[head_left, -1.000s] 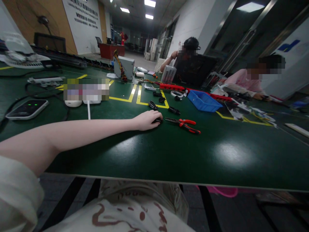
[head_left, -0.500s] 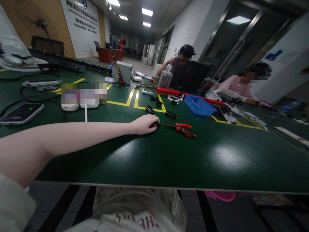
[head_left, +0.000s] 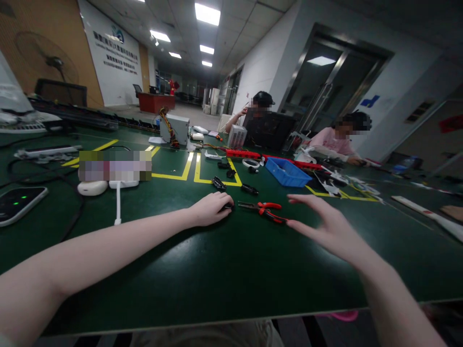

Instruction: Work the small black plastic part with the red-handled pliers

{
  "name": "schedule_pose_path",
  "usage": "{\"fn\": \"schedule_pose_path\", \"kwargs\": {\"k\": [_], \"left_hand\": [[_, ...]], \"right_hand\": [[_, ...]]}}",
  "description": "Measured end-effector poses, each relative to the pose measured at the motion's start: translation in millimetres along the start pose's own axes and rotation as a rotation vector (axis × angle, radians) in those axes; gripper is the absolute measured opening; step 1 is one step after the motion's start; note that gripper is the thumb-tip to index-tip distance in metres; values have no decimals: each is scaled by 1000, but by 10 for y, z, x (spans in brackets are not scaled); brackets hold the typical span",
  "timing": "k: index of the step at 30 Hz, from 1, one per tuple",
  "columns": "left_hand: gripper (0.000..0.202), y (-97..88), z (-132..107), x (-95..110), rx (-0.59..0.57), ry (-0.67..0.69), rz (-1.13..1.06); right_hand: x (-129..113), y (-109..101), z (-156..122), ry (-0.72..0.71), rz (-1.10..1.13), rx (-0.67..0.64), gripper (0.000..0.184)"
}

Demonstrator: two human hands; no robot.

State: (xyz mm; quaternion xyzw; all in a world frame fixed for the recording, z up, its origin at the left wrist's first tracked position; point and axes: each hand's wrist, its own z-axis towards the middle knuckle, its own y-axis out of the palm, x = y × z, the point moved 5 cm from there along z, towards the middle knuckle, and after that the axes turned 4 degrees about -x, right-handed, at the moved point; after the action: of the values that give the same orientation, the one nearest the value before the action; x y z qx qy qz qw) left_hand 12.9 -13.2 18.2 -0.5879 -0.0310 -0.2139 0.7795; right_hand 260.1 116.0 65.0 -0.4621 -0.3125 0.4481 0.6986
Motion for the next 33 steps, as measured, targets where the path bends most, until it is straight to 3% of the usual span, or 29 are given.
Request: {"fn": "schedule_pose_path", "kwargs": {"k": [5, 7, 9, 16, 22, 33], "left_hand": [[12, -34, -1, 19, -1, 8, -72], [12, -37, -5, 20, 2, 18, -118], [12, -36, -5, 13, 9, 23, -157], [12, -18, 7, -44, -3, -52, -206], [12, -8, -9, -42, -17, -59, -189], [12, 12, -10, -13, -43, -69, -170]], "right_hand": [[252, 555, 274, 32, 46, -188, 78], [383, 753, 307, 59, 67, -240, 72], [432, 823, 332, 56, 69, -221, 67], [206, 743, 587, -150, 23, -199, 64], [214, 745, 673, -61, -14, -103, 58], [95, 467, 530, -78, -173, 55, 39]]}}
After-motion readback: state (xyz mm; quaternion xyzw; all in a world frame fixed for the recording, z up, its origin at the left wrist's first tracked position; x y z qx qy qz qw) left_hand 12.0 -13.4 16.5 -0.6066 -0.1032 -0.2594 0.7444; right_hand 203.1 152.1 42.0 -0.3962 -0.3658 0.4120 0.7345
